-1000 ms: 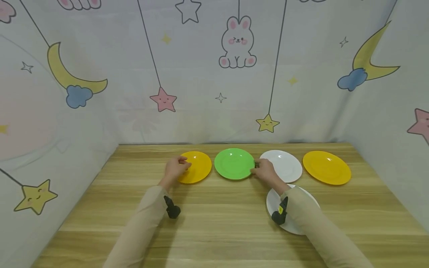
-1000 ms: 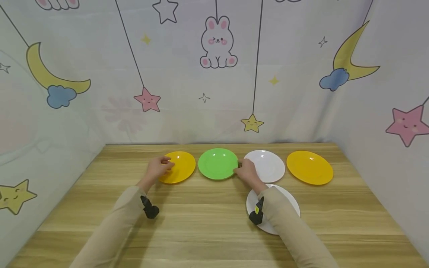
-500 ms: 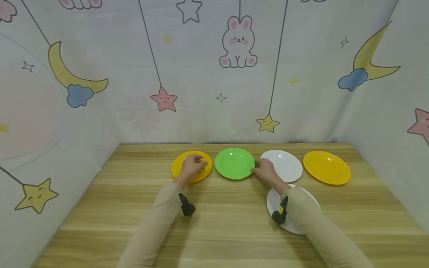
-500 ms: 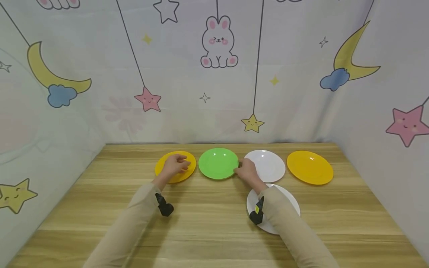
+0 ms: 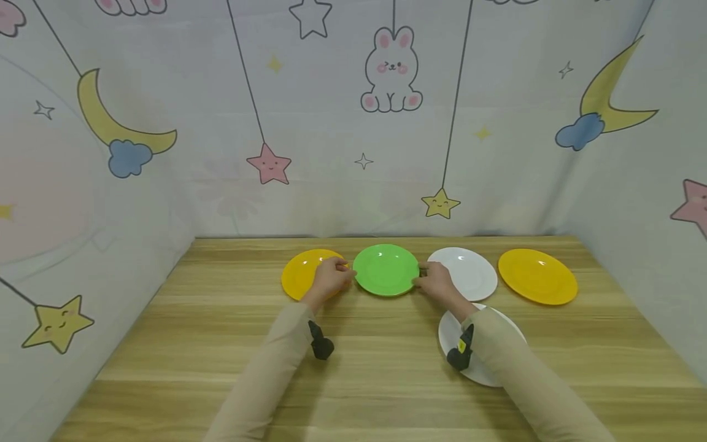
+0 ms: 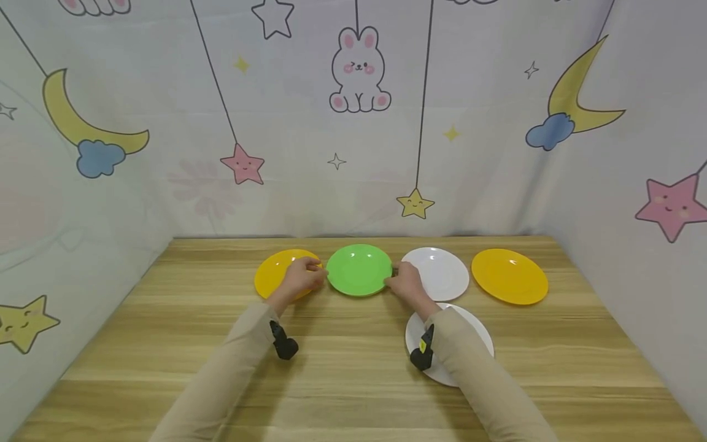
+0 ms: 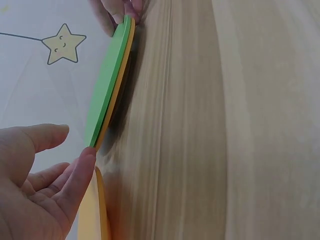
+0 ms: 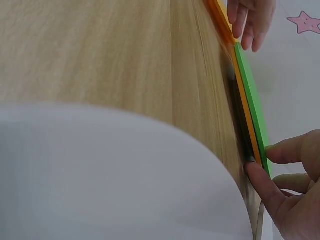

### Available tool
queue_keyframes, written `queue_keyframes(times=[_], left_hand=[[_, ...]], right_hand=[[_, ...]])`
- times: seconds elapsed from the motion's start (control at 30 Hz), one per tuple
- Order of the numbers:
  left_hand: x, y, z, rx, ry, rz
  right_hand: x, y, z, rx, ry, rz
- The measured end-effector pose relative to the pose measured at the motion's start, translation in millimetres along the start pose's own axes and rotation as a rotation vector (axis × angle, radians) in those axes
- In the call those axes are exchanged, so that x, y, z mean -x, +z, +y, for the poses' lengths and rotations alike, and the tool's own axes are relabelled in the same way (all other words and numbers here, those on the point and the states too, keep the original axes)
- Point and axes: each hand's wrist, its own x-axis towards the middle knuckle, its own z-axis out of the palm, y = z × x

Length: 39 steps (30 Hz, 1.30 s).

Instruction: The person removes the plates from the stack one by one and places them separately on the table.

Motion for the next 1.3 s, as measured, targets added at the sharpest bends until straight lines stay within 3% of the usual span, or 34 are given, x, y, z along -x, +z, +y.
queue_keyframes(times=[0.2,0.57,0.83,1.3], left_hand=[[0.7,4.9,2.9,-0.053,-0.008,0.018],[3.4,12.3,6.9,-0.189,0.031,0.036],[6.5,21.8,7.9,-0.194,0.035,0.065],[6.7,34.7,5.1,-0.202,0.097,0.143]], right_hand=[[-0.3,0.1,0.5,-0.004,0.001,0.000],[0.8,0.8,-0.4,-0.021,0.004,-0.008],[3.0,0.2,-1.8,-0.013,0.003,-0.001],[4.0,-0.1,-4.0,-0.026,0.015,0.001]])
